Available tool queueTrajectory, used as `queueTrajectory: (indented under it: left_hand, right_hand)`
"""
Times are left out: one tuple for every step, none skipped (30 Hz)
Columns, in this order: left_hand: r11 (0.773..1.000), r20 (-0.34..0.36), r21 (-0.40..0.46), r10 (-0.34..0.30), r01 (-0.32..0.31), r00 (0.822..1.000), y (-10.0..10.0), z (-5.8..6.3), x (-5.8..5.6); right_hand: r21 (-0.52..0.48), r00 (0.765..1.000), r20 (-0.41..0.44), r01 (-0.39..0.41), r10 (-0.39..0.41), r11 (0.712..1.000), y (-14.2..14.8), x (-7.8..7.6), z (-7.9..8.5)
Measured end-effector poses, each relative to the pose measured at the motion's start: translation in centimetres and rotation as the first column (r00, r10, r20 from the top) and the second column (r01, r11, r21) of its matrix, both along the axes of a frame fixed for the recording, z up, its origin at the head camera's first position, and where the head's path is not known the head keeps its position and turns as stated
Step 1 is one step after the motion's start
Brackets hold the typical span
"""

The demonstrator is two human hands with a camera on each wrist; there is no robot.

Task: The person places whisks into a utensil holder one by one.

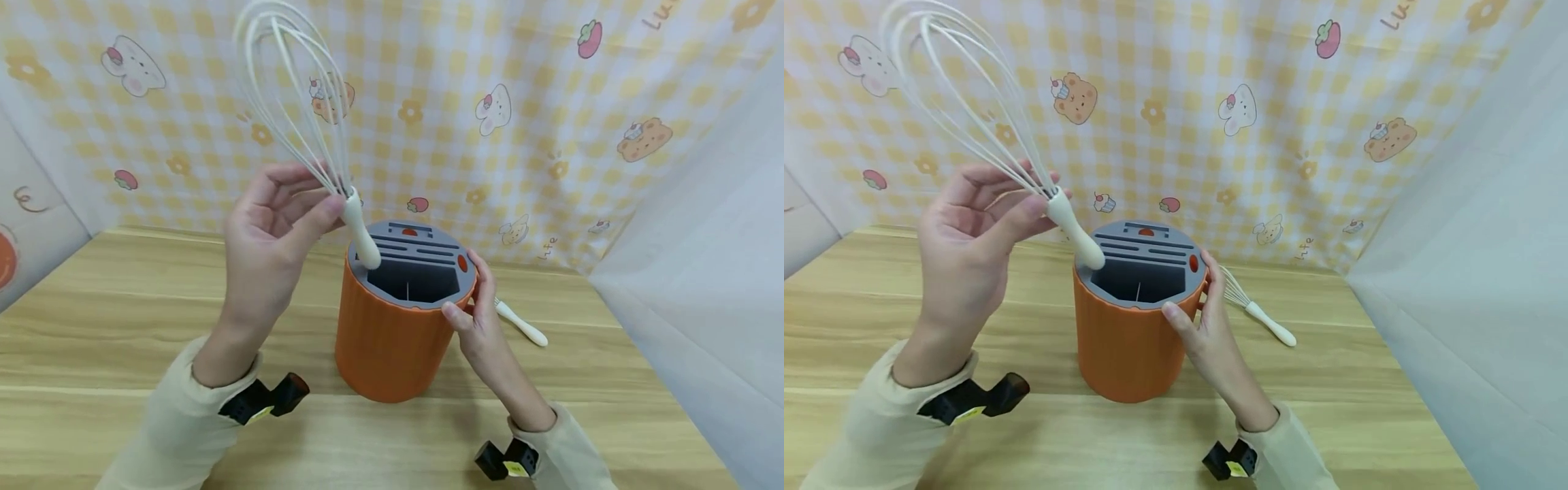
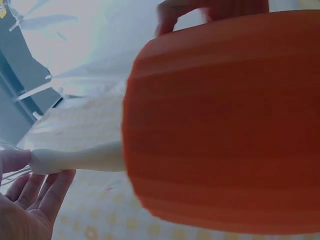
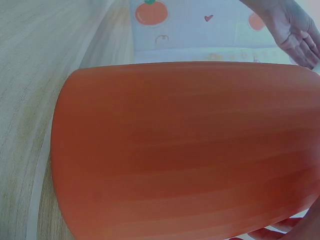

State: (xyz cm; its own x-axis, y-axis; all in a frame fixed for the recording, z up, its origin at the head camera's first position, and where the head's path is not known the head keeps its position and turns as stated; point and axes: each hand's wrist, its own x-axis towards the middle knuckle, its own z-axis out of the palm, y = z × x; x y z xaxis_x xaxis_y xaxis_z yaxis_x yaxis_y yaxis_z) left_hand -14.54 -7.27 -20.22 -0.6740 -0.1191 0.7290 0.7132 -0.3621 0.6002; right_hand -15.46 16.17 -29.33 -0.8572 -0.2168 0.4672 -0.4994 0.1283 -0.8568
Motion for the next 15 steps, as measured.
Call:
queueTrajectory:
  left_hand:
    - [1.0, 0.014, -0.02, 0.002, -0.002, 1.0, 0.2, -0.1, 0.0]
    - [0.999, 0.031, -0.044, 0.01, -0.008, 0.999, 0.4, -0.2, 0.0]
    - [0.997, 0.049, -0.069, 0.021, -0.017, 0.999, 0.6, -0.4, 0.0]
    - [0.996, 0.062, -0.088, 0.023, -0.018, 0.998, 0.7, -0.6, -0.1]
    - [0.994, 0.074, -0.111, 0.022, -0.014, 0.997, 0.9, -0.7, -0.2]
    - [0.99, 0.081, -0.137, 0.022, -0.011, 0.996, 1.0, -0.9, -0.2]
    - [0.987, 0.09, -0.163, 0.019, -0.004, 0.996, 1.1, -1.1, -0.3]
    - [0.982, 0.094, -0.191, 0.015, 0.004, 0.995, 1.2, -1.2, -0.4]
    - [0.976, 0.1, -0.217, 0.008, 0.014, 0.995, 1.3, -1.3, -0.6]
    - [0.97, 0.105, -0.242, -0.002, 0.027, 0.994, 1.4, -1.4, -0.6]
    - [0.963, 0.11, -0.268, -0.01, 0.039, 0.994, 1.5, -1.5, -0.8]
    - [0.955, 0.118, -0.294, -0.012, 0.047, 0.993, 1.6, -1.6, -0.9]
    - [0.947, 0.129, -0.318, -0.012, 0.053, 0.992, 1.7, -1.7, -1.0]
    - [0.94, 0.139, -0.336, -0.013, 0.059, 0.99, 1.8, -1.8, -1.1]
    - [0.934, 0.151, -0.351, -0.012, 0.065, 0.989, 1.9, -1.9, -1.1]
  right_hand:
    - [0.001, 1.0, 0.002, 0.003, -0.003, 1.0, 0.0, 0.0, 0.0]
    - [0.0, 1.0, 0.005, 0.001, -0.001, 1.0, 0.0, 0.0, 0.1]
    - [0.0, 1.0, 0.005, 0.002, -0.002, 1.0, 0.0, 0.0, 0.1]
    - [0.004, 1.0, 0.005, 0.007, -0.007, 1.0, 0.0, 0.0, 0.1]
    - [0.009, 1.0, 0.005, 0.011, -0.011, 1.0, 0.0, 0.0, 0.1]
    - [0.009, 1.0, 0.0, 0.009, -0.009, 1.0, -0.1, 0.0, 0.1]
    - [-0.002, 1.0, -0.002, 0.006, -0.006, 1.0, -0.1, 0.0, 0.1]
    - [-0.01, 1.0, -0.007, 0.002, -0.002, 1.0, -0.1, 0.0, 0.1]
    - [-0.018, 1.0, -0.012, 0.001, -0.001, 1.0, -0.1, -0.1, 0.1]
    - [-0.024, 1.0, -0.015, -0.003, 0.002, 1.0, -0.1, -0.1, 0.1]
    - [-0.031, 1.0, -0.019, -0.008, 0.008, 1.0, -0.1, -0.1, 0.1]
    - [-0.03, 1.0, -0.025, -0.006, 0.005, 1.0, -0.1, -0.2, 0.0]
    - [-0.023, 1.0, -0.023, 0.003, -0.003, 1.0, -0.1, -0.2, 0.1]
    - [-0.009, 1.0, -0.023, 0.013, -0.013, 1.0, -0.1, -0.1, 0.1]
    - [0.006, 1.0, -0.021, 0.023, -0.022, 1.0, -0.1, -0.1, 0.1]
